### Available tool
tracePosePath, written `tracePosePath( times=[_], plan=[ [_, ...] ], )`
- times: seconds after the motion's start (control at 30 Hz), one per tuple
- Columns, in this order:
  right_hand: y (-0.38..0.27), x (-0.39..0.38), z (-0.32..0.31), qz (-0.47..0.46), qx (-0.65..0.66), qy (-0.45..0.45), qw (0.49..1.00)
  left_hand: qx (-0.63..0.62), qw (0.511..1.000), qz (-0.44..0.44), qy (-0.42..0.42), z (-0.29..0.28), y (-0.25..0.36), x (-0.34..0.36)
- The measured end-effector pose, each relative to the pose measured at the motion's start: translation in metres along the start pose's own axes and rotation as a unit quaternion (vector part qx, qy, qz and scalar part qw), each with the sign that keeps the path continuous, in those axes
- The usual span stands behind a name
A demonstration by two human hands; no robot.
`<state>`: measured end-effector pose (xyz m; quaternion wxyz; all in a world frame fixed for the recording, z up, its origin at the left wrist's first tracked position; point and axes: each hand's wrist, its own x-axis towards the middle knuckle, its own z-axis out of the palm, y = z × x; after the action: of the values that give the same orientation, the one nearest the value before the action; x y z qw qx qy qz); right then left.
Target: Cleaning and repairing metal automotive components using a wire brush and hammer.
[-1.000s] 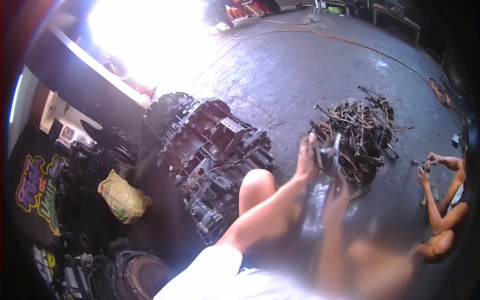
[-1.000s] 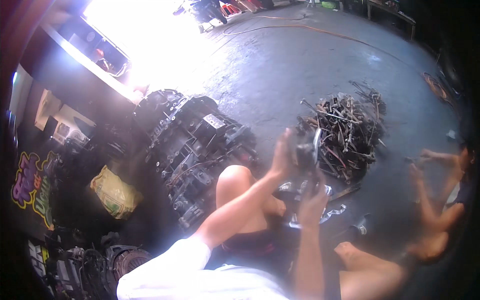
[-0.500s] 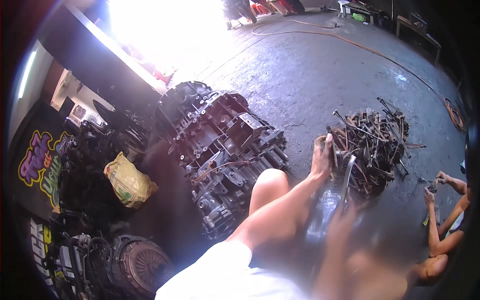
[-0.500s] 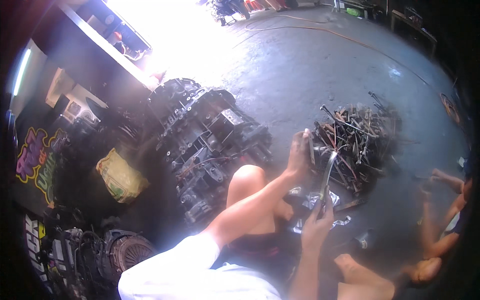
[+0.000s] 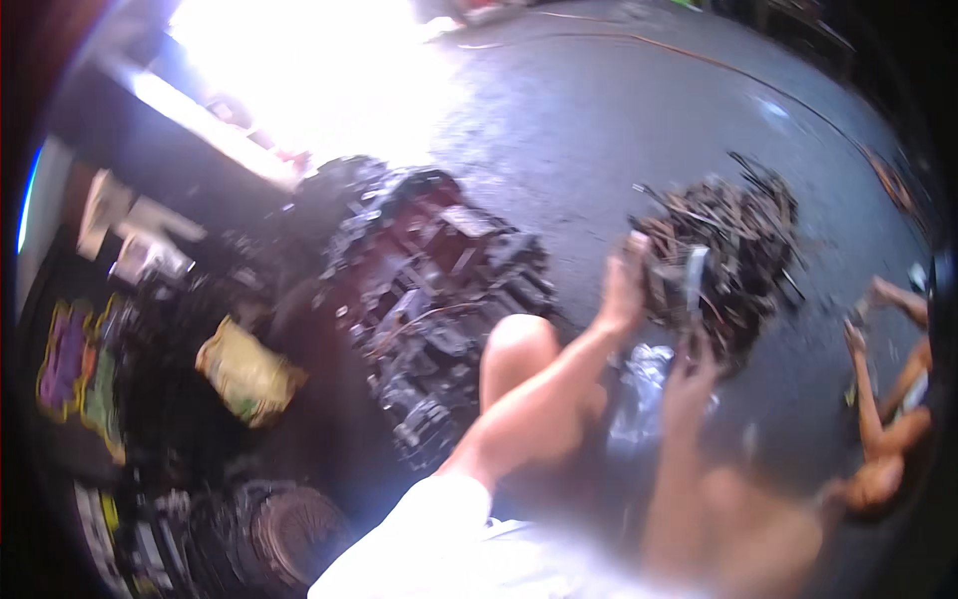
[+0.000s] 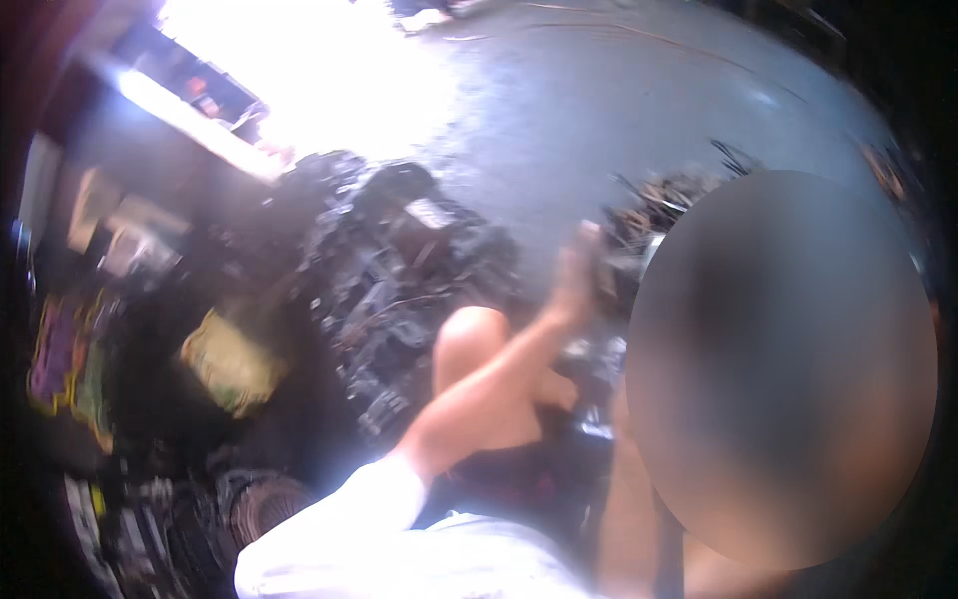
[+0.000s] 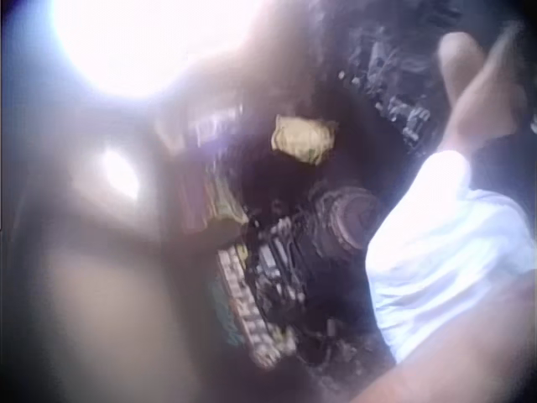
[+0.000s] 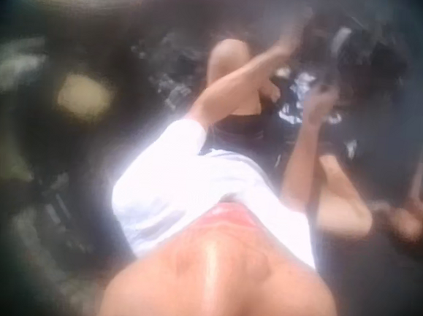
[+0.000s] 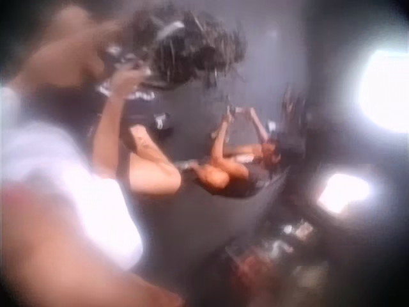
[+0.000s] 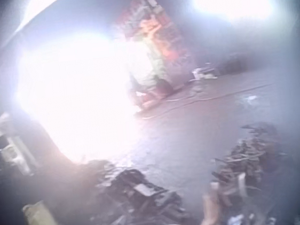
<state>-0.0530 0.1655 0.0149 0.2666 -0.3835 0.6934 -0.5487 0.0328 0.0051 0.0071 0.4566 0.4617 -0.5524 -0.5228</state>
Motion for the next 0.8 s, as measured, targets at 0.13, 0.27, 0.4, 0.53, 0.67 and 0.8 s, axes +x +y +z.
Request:
tracePosePath(
  times=[0.13, 0.27, 0.4, 0.53, 0.67, 0.8],
  plan=[
    [-0.002, -0.060, -0.033, 0.108, -0.001, -0.146, 0.983, -0.090, 0.982, -0.052, 0.159, -0.070, 0.029, 0.016],
    [0.108, -0.008, -0.087, 0.113, -0.014, 0.102, 0.988, -0.198, 0.976, -0.078, 0.048, -0.047, 0.037, 0.005],
    [0.251, 0.036, -0.120, 0.205, -0.210, 0.241, 0.925, -0.172, 0.985, -0.020, -0.028, -0.031, 0.011, 0.008],
    [0.297, 0.033, -0.103, 0.284, -0.387, 0.177, 0.859, -0.259, 0.962, -0.057, -0.069, -0.051, 0.000, 0.007],
    [0.282, 0.030, -0.054, 0.144, -0.469, 0.073, 0.868, -0.308, 0.945, -0.089, -0.069, -0.072, -0.003, -0.001],
    [0.325, 0.050, -0.032, 0.208, -0.326, 0.025, 0.922, -0.200, 0.974, -0.089, -0.049, -0.043, 0.009, -0.009]
  ],
)
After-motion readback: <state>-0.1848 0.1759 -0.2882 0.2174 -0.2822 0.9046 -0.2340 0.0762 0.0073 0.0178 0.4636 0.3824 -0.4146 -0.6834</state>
